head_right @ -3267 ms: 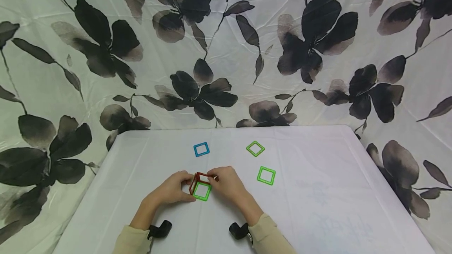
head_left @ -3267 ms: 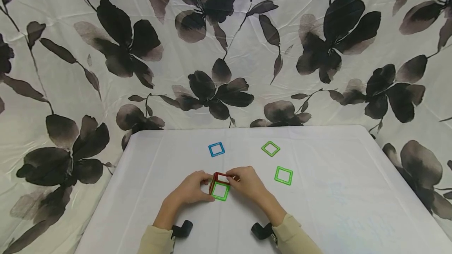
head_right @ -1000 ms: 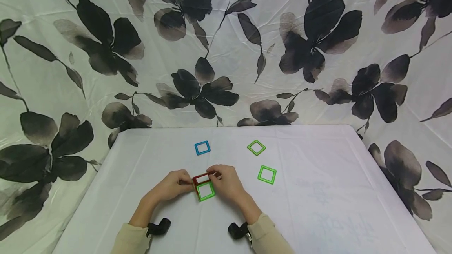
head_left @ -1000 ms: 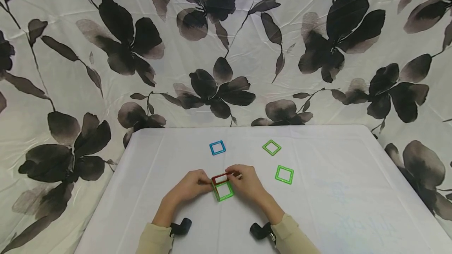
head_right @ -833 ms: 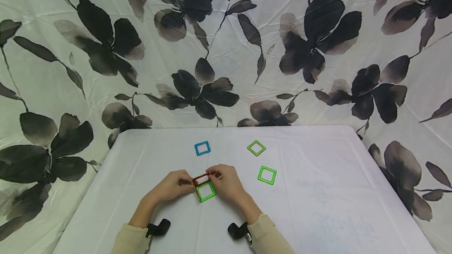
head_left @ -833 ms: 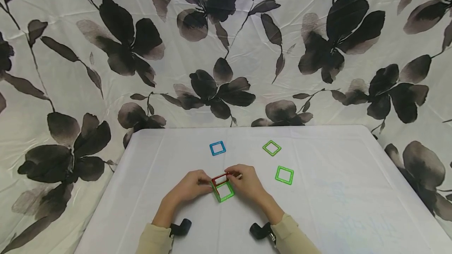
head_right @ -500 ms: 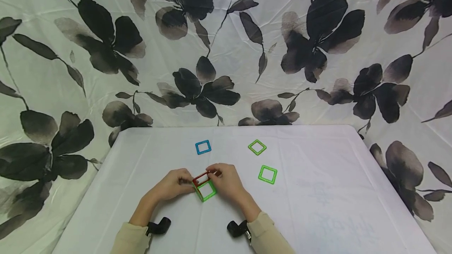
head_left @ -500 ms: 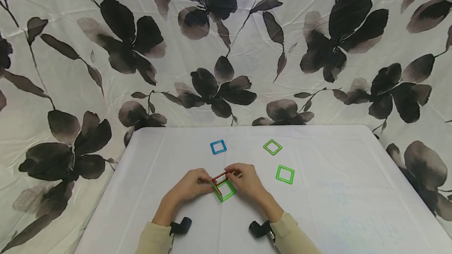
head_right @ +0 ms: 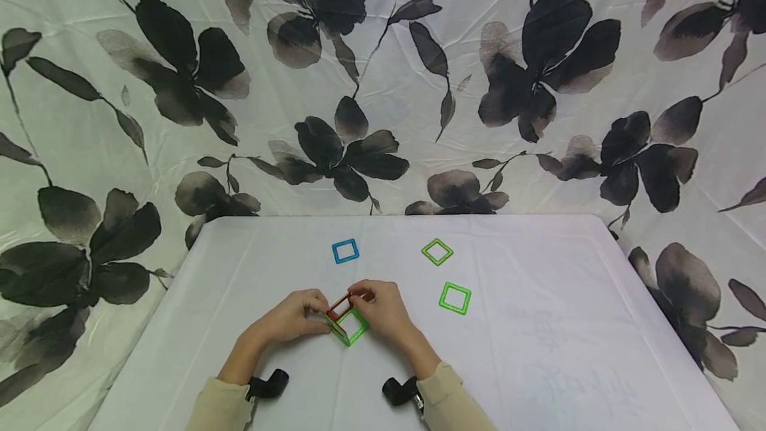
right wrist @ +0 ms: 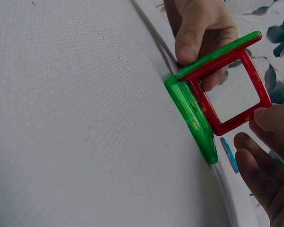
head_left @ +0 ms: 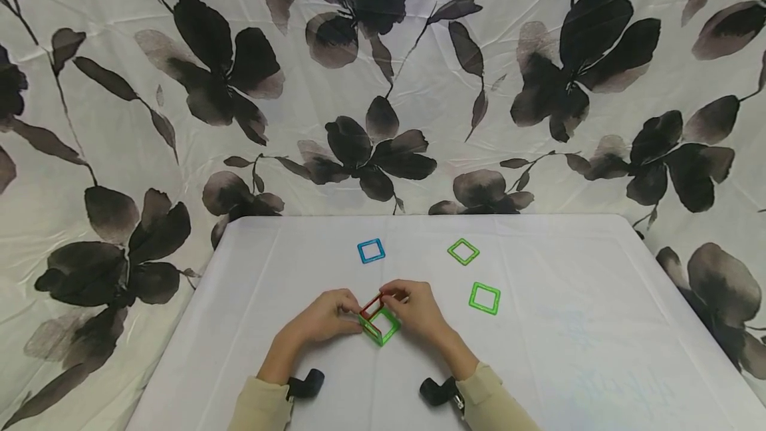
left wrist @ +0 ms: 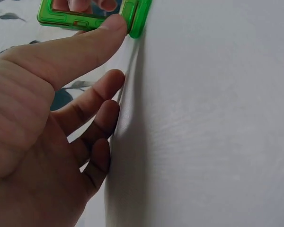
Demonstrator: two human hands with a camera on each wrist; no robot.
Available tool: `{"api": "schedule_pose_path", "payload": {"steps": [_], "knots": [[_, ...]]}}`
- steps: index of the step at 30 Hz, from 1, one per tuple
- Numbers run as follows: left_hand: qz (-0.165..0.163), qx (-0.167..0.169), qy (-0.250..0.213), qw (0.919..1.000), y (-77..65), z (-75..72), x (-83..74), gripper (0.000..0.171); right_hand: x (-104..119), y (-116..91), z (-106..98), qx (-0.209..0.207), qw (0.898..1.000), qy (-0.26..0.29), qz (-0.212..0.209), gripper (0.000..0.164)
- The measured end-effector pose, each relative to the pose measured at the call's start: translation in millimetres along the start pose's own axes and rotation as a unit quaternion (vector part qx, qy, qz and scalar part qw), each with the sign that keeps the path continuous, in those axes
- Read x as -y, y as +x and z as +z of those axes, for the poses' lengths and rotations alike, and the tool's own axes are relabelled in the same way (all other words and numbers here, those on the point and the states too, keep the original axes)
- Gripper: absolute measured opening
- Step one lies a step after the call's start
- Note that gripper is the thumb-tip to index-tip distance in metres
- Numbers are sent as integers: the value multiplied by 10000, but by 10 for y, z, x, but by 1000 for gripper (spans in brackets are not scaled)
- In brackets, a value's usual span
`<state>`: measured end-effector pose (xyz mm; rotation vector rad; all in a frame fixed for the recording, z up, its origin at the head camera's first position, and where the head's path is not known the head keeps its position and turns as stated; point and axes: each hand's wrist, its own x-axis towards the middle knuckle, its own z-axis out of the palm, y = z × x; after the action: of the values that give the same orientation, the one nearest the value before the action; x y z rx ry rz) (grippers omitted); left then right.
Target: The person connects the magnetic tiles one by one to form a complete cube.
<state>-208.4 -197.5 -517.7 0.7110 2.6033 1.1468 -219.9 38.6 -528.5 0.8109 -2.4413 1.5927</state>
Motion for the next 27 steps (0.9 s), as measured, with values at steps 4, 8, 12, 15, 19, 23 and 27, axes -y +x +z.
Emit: {"api": "schedule_pose_path", "payload": {"steps": [4,8,12,15,19,23,27], "knots": [[3,-13,98,10000,3,-2,-22,21,-7,12,-8,31,10000,8,-40,11],[-132,4,134,9998,-5,11,-35,22,-27,25,-61,124,9999,-22,101,10],[-214,-15,133,9997,-19,22,-55,22,-52,75,-225,102,9995,-106,263,11],[-264,-10,148,9995,-14,24,-59,24,-74,124,-418,-69,9990,-324,299,11],[-369,101,285,9989,6,31,-52,41,-110,165,-693,-289,9970,-611,384,10],[-496,362,452,9971,51,4,-78,66,-181,207,-981,-348,9959,-601,582,11],[-555,671,583,9945,112,-46,-106,78,-253,263,-1250,-403,9903,-955,929,13]]}}
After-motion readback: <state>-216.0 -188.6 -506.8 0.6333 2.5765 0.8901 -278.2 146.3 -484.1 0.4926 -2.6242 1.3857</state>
